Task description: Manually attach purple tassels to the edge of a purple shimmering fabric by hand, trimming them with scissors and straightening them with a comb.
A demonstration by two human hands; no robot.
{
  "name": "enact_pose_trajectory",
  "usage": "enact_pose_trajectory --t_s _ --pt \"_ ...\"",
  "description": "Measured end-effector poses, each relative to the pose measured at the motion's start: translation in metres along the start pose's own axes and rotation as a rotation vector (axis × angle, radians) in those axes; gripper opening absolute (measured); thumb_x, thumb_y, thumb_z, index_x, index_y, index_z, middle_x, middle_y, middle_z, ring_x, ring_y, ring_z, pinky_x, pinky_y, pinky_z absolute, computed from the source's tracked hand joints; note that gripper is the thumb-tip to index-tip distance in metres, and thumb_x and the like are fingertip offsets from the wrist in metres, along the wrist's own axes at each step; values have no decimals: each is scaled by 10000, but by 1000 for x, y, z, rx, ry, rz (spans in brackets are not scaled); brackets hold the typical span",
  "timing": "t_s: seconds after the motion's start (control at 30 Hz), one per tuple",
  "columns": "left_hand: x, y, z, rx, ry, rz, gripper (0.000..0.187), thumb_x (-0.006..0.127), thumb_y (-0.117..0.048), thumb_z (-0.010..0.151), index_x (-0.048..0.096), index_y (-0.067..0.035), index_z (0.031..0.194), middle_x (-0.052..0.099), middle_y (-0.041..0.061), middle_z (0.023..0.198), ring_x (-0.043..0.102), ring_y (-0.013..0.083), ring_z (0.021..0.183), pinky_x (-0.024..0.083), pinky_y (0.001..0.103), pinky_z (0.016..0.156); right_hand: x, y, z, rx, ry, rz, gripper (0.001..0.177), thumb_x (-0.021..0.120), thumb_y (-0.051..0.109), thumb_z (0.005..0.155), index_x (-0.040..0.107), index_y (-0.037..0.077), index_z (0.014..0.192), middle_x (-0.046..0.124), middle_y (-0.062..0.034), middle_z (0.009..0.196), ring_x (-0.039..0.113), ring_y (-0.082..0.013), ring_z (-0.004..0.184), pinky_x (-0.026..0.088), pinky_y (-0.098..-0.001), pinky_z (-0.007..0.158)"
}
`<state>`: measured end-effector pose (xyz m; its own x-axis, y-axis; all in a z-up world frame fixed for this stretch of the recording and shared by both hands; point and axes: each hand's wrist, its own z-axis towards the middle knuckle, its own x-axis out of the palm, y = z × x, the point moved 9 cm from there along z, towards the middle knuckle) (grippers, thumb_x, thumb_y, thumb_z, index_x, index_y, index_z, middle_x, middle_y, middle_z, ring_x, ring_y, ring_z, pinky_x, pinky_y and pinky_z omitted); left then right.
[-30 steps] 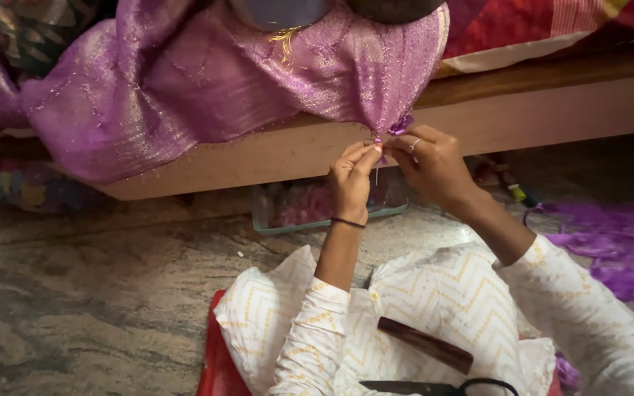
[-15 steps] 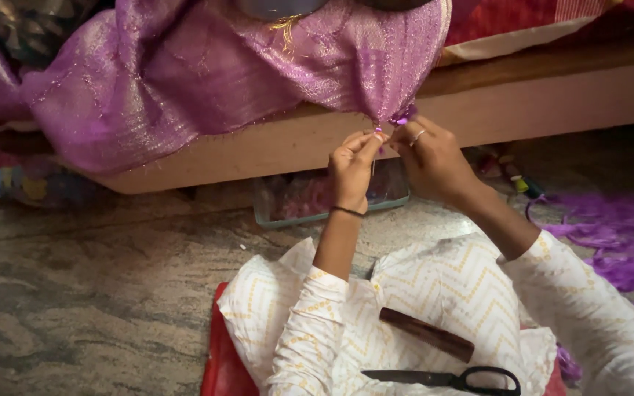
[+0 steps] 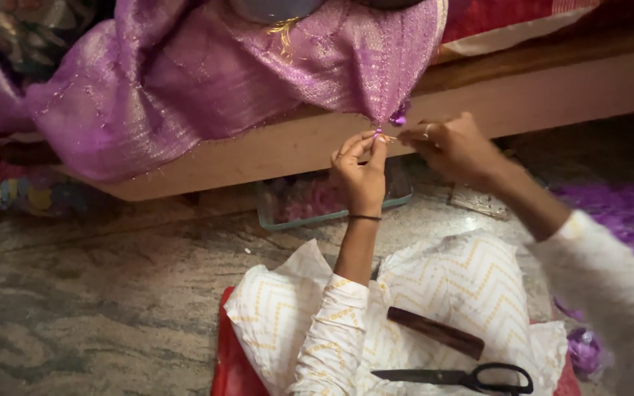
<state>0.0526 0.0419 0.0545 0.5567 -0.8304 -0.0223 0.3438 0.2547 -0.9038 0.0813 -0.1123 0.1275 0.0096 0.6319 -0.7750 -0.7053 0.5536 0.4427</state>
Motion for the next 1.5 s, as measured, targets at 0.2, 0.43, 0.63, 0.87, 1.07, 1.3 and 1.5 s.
enact_pose_trajectory --t_s 0.2,0.43,0.63,0.87,1.07,1.3,1.5 --pt "-5 -26 -5 198 -57 280 81 792 -218 846 803 -147 881 763 -24 1010 654 201 993 502 363 912 -17 62 35 -393 127 -220 219 687 9 872 782 29 1068 740 -162 996 725 -284 807 601 -382 769" --pt "-17 -76 -11 410 -226 595 87 785 -204 768 806 -178 848 750 -37 1049 597 254 1068 403 469 978 48 44 93 -483 367 -200 63 760 64 776 752 7 803 696 -131 845 704 -276 737 569 -404 694" --pt "-10 -28 -5 262 -113 455 98 779 -204 864 819 -156 940 748 -25 1050 590 212 1047 413 392 980 6 43 34 -411 -128 -132 138 735 51 869 763 20 1001 722 -142 964 716 -281 819 583 -371 735" --pt "22 43 -7 -154 109 -419 117 690 -72 959 769 13 948 728 25 961 643 115 889 512 265 822 36 -14 4 34 -113 107 184 753 53 893 772 29 1074 765 -149 966 747 -237 787 596 -366 694" --pt "5 19 0 -40 69 -231 119 710 -112 941 770 -12 918 743 11 947 683 117 828 551 268 819 24 -17 -3 -34 -23 0 177 755 51 895 776 31 1069 773 -147 1014 749 -276 828 601 -392 754" --pt "-5 -19 -7 231 -73 354 70 765 -200 876 810 -168 918 764 -59 998 621 191 1001 463 375 929 -2 52 43 -510 113 -222 222 694 -17 829 796 34 1020 761 -157 1019 744 -298 867 615 -387 736" --pt "-12 -23 -6 205 -166 472 36 784 -232 836 803 -207 854 711 -73 1059 579 228 1071 405 427 925 60 49 103 -395 485 -465 153 724 124 929 742 55 793 728 -126 850 723 -247 762 577 -376 611"
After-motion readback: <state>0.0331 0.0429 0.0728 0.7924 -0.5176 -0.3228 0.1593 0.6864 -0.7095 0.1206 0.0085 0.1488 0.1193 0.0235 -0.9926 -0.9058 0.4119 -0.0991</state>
